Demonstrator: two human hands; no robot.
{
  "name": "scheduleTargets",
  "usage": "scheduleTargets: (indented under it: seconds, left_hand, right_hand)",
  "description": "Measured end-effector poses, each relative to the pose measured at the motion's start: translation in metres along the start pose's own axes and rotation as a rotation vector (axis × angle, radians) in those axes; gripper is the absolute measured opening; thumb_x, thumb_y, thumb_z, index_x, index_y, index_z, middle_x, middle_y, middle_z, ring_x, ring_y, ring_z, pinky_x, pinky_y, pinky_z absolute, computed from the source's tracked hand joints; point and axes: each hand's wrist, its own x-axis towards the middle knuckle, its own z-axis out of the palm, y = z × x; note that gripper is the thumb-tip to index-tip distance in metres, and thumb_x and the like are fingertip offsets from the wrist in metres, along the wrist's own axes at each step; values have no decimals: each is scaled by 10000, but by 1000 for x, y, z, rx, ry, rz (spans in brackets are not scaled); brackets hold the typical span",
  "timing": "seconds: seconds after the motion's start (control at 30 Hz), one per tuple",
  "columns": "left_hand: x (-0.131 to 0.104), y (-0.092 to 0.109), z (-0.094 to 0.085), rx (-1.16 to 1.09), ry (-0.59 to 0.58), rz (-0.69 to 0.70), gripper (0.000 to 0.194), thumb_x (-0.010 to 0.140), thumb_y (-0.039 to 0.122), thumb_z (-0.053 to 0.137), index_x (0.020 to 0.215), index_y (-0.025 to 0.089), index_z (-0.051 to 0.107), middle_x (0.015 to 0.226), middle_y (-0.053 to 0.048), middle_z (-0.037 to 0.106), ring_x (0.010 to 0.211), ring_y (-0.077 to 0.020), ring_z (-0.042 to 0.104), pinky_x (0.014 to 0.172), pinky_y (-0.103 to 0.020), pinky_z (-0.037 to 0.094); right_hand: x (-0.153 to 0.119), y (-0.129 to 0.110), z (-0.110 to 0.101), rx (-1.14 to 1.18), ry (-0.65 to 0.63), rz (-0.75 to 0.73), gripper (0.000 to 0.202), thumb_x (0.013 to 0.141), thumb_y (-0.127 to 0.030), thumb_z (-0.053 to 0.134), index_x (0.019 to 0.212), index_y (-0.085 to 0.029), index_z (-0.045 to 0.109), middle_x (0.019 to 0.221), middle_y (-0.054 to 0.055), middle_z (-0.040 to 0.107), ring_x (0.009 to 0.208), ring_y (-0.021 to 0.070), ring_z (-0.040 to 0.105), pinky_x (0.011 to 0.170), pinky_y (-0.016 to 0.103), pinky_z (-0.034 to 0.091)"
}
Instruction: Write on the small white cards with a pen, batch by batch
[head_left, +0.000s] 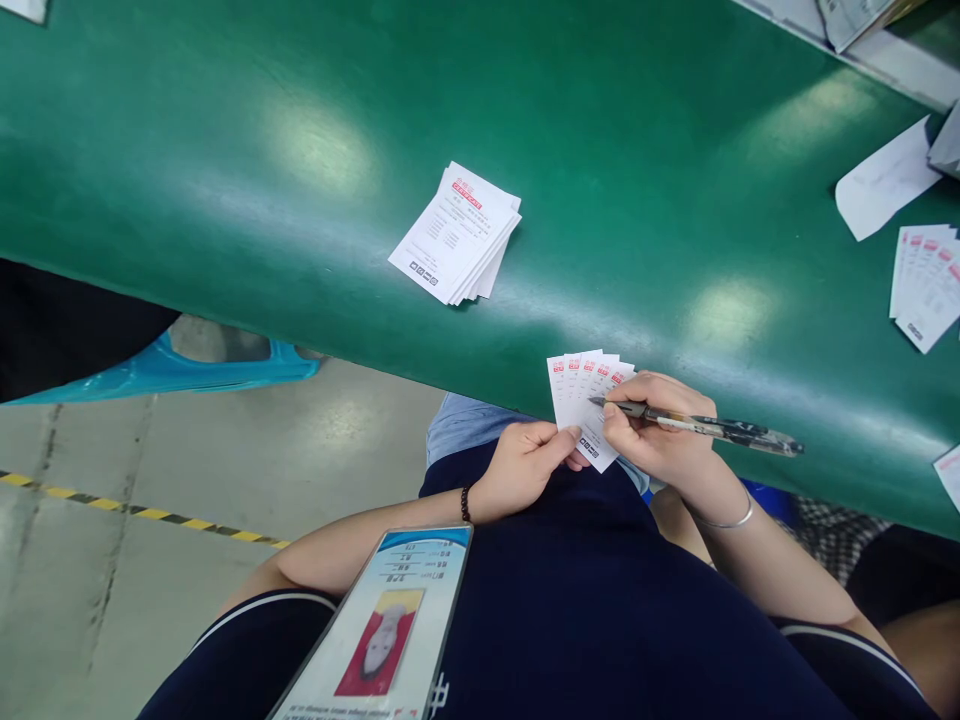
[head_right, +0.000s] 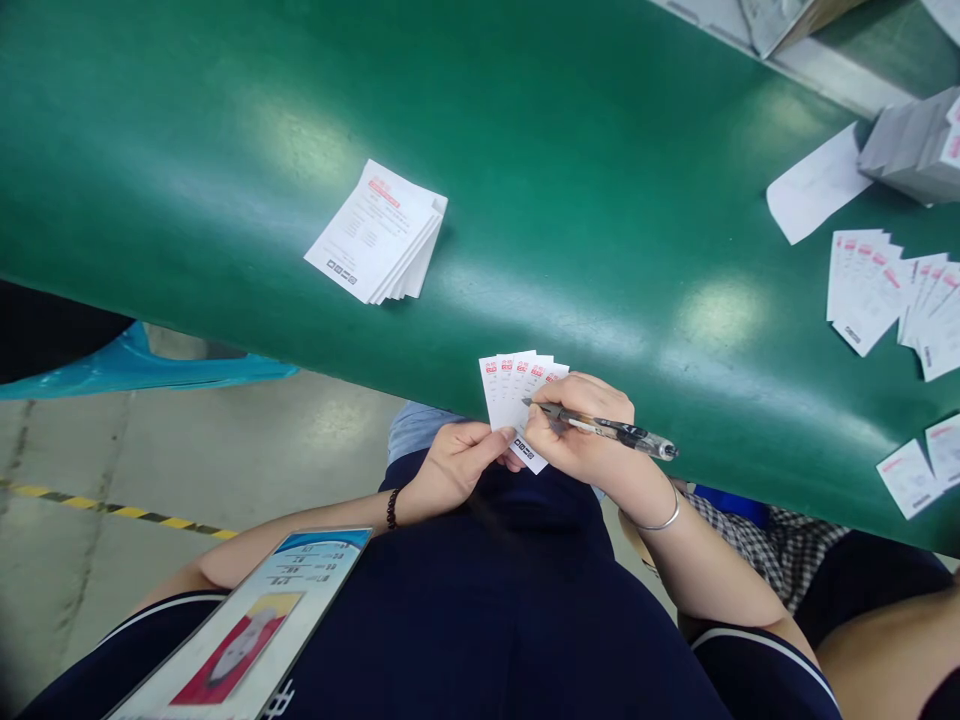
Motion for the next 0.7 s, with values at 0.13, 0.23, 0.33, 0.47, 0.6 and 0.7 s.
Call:
scheduleTargets:
  seconds: [0.13,0.23,0.33,0.47,0.6,0.7]
  left_hand:
    - [0,0,0,8,-6,-9,376,854,412,557,592,177,688,645,-35,730,662,-163,701,728,-256,560]
    - [-1,3,-1,14,-10,-13,373,855,399,554,587,177,686,645,-33,730,657,-158,699,728,-250,559]
    - [-1,4,-1,16,-10,-11,367,857,385,553,585,178,686,645,-30,730,653,-154,698,724,-246,558]
    - [-1,3,-1,12,-5,-12,368,858,393,550,590,182,688,651,-30,733,669,-160,702,725,-251,560]
    - [-1,2,0,21,-5,-16,371,859,396,545,592,182,688,655,-32,734,675,-161,704,726,-253,560]
    - [-1,3,0,20,0,-17,365,857,386,545,584,186,684,654,-28,733,676,-158,704,728,-248,559]
  right_hand:
    - [0,0,1,-9,-3,-11,72,739,-146,596,733,-218,594,574,-31,611,506,127,566,523,267,476]
    - [0,0,1,-13,4,-8,87,731,-133,591,720,-219,582,564,-34,595,501,125,554,521,267,469]
    - [0,0,0,-5,-5,1,88,735,-134,594,722,-219,574,578,-29,597,505,126,555,518,271,467]
    - [-1,0,1,-3,-8,10,75,738,-145,597,742,-219,583,603,-21,614,521,130,572,523,273,478]
    - [-1,1,1,-11,1,19,81,734,-146,596,736,-225,582,598,-23,617,516,132,576,514,271,479]
    - [-2,1,-2,35,-2,36,88,737,-140,610,753,-224,587,618,-19,623,518,132,574,507,272,479]
